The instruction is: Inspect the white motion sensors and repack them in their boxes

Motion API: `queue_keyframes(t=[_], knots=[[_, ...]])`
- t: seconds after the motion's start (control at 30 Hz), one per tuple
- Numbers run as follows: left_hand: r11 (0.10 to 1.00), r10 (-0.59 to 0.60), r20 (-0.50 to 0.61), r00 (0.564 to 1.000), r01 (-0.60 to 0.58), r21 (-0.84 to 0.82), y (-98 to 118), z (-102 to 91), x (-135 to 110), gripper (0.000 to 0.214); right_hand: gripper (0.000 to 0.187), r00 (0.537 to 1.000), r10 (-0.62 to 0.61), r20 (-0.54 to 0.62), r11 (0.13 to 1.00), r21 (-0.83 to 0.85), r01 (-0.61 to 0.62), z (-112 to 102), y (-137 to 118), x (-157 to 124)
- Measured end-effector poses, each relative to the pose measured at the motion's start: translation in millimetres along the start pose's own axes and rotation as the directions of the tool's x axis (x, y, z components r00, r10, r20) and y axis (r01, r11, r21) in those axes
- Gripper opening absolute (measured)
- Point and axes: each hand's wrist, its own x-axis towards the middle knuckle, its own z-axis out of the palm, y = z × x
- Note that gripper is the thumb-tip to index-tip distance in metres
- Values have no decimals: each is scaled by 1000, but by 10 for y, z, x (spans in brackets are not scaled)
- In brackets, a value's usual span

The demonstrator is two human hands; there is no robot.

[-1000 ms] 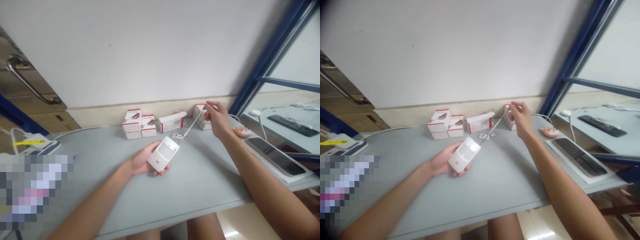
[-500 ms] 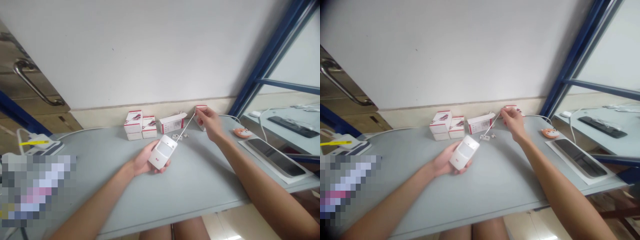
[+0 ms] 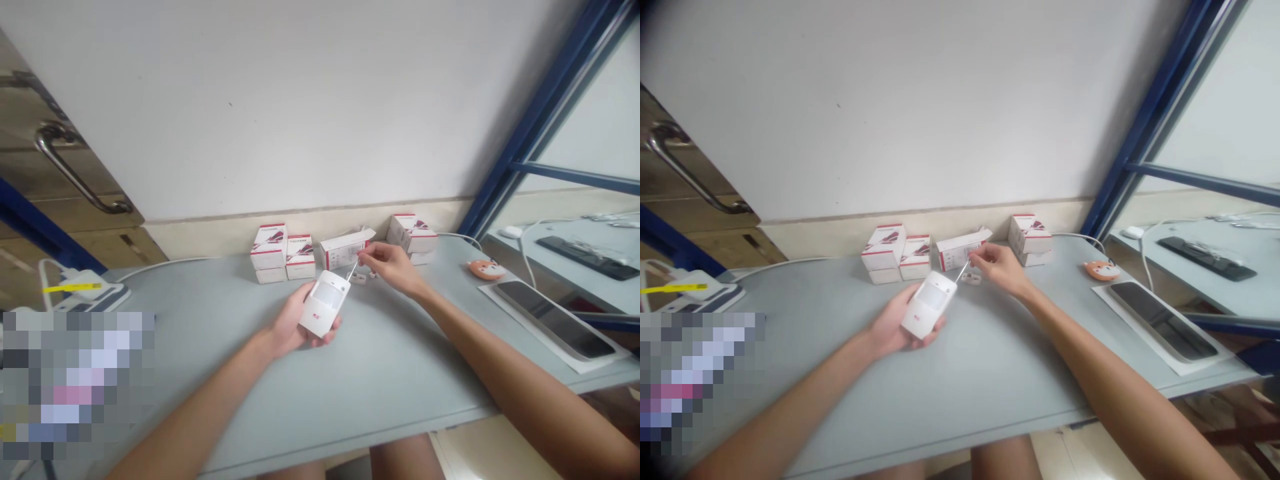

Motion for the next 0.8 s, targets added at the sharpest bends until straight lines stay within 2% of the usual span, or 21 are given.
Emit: queue_keyframes(t=[0.13,0.33,0.57,0.67,0.73,0.8], knots=[[1000,1,-11,1000,-1,3,16,36,-26,49,30,1000,15,8,1000,27,-15,0,5,-6],[999,21,-52,998,-22,-23,24,68,-26,46,25,993,70,91,995,65,-76,162,-13,-61],[996,76,-68,995,-78,-32,-12,68,-36,45,30,981,45,187,991,118,-68,247,-76,-129],[991,106,-90,990,-113,-77,10,106,-49,44,35,974,-23,227,997,72,6,254,-90,-146],[980,133,-126,983,-149,-130,33,138,-48,43,40,961,-86,261,996,-15,93,270,-84,-153],[970,146,-157,977,-173,-170,50,162,-40,42,46,965,-118,232,978,-139,153,276,-54,-139]])
